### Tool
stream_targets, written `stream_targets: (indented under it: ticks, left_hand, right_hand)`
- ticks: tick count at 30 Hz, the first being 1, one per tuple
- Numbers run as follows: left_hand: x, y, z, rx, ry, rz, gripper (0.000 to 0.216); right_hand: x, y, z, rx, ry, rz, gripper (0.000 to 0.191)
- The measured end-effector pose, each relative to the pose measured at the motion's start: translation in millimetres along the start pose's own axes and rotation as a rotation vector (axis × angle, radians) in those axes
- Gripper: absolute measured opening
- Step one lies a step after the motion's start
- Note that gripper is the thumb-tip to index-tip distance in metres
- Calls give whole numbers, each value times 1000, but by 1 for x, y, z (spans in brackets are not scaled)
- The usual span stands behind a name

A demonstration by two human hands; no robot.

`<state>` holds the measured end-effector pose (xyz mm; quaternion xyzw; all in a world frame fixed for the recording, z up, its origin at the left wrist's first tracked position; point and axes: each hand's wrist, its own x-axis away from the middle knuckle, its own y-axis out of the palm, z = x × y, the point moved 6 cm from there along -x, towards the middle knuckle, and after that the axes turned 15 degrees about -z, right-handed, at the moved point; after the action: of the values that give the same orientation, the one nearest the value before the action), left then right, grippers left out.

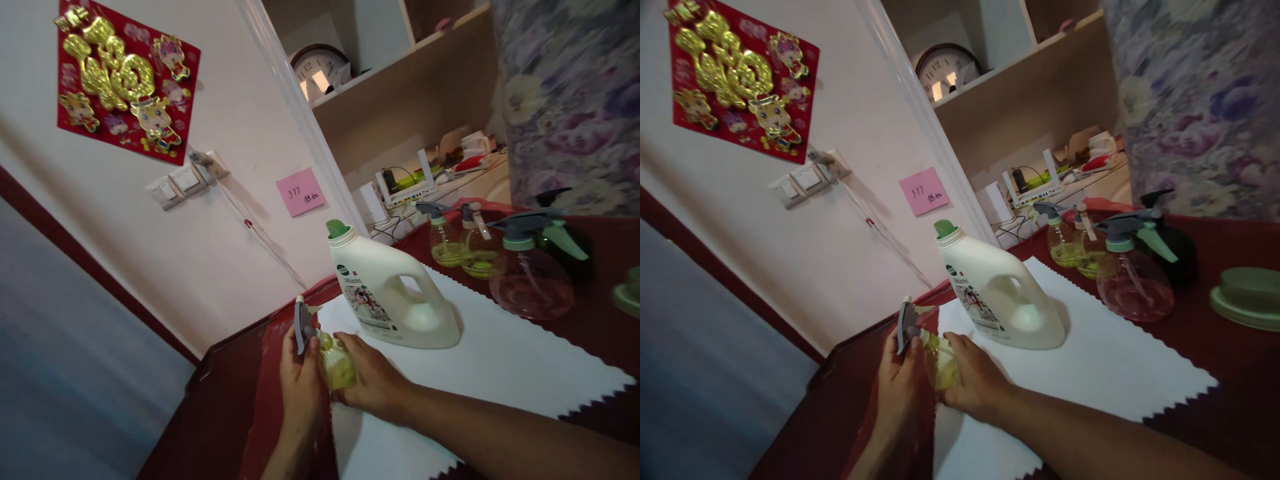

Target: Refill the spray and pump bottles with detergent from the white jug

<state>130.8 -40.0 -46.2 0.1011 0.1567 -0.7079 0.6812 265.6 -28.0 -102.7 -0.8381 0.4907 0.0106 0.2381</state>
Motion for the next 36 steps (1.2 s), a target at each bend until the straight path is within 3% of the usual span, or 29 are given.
stream_targets:
  ticks: [4,10,17,23,30,32,36]
  left_hand:
    - [-1,-6,3,-34,15,8,47]
    - [-2,-2,-1,-45,10,-94,42]
    - [-1,-5,-11,-28,-47,-61,41]
    - [-6,-1,-1,-125,-22,-133,35]
    - [-2,9,12,-227,5,-120,36]
    - [-2,7,10,-240,12,-117,36]
    - [-3,3,4,-241,20,-136,36]
  right_hand:
    - [2,-1,-5,10,-20,-13,96]
    - [1,-1,-5,27,-32,5,92]
    - [1,0,-2,64,-44,-1,92]
    - [0,0,-2,100,-60,-11,88]
    - [4,3,-5,146,-96,60,93]
    - [9,-2,-14,172,-141,145,84]
    - [17,-30,-48,253,-295,307,49]
